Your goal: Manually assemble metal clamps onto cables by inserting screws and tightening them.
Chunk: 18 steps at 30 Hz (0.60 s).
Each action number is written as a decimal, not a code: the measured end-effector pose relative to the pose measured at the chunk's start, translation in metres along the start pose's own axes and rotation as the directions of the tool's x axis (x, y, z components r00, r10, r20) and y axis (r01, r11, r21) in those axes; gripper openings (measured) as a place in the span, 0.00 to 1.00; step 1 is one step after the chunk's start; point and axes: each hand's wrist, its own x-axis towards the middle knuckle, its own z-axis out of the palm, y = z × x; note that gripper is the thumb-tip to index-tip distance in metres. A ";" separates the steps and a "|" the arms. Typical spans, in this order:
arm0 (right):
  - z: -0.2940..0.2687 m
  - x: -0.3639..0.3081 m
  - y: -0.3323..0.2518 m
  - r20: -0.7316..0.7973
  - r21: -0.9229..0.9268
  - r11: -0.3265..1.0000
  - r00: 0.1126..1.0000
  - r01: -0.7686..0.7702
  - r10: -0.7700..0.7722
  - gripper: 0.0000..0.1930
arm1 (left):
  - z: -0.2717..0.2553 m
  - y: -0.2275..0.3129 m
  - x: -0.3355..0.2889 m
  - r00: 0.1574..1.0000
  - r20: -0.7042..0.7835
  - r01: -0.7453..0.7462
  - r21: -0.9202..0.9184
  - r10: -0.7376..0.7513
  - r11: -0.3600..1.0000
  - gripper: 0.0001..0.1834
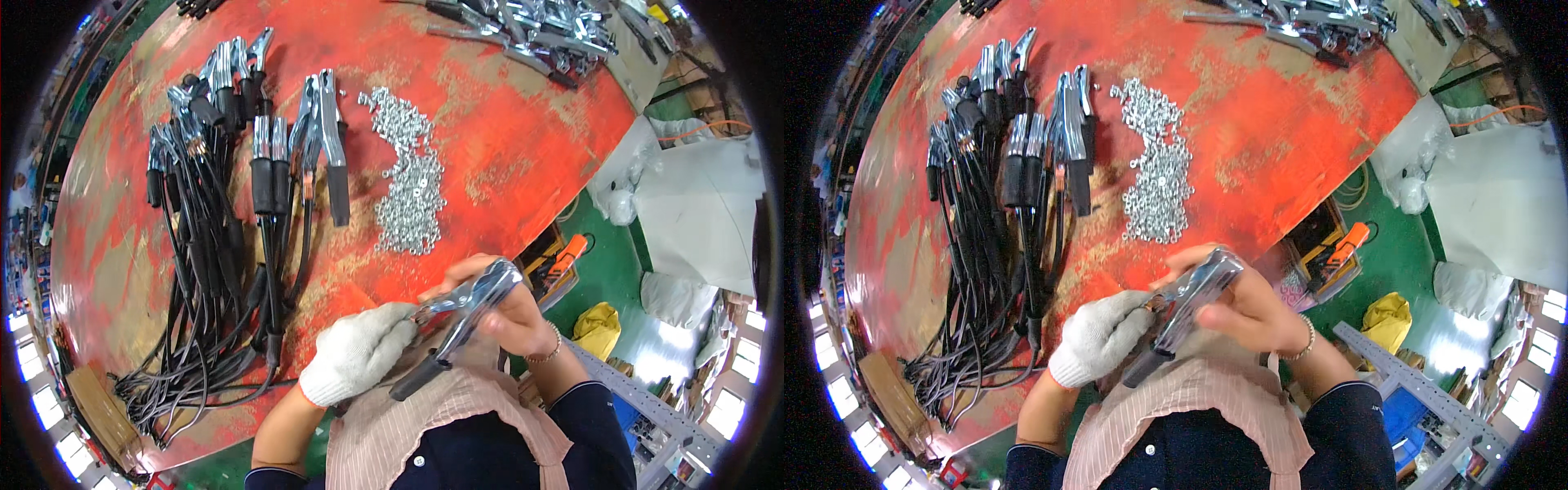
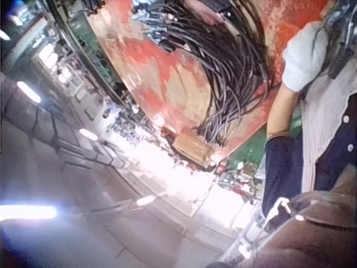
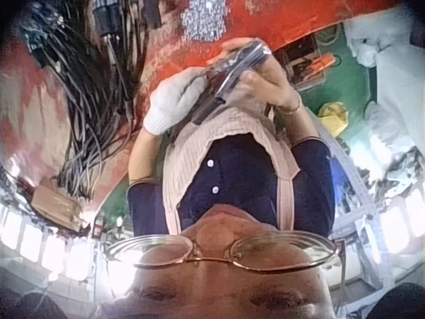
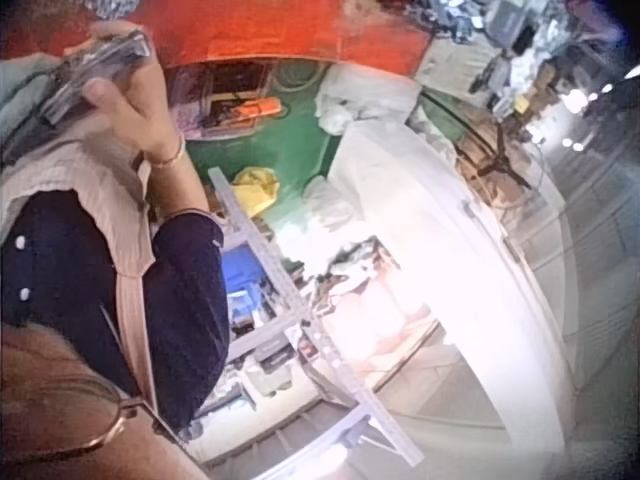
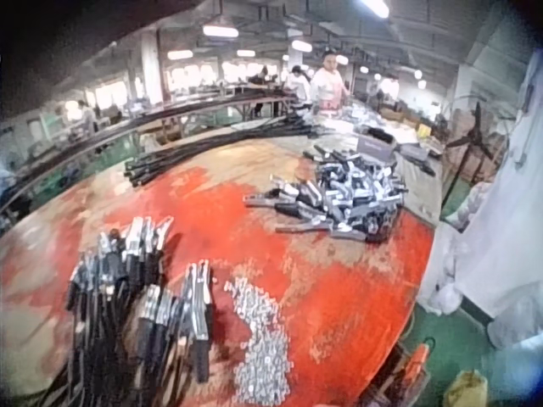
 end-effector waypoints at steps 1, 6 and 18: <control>-0.010 0.013 -0.005 0.042 -0.076 0.997 0.999 0.017 -0.014 0.33 | 0.000 0.000 0.000 1.000 -0.025 0.007 -0.023 -0.008 1.000 0.14; -0.070 0.105 -0.028 -0.204 -0.736 0.676 0.935 0.049 -0.290 0.12 | 0.010 -0.013 0.008 0.994 -0.105 0.002 -0.111 -0.013 0.994 0.13; -0.087 0.174 -0.022 0.219 -0.958 -0.232 0.951 0.167 -0.218 0.03 | -0.001 -0.014 0.017 0.996 -0.021 0.087 -0.149 -0.091 0.985 0.13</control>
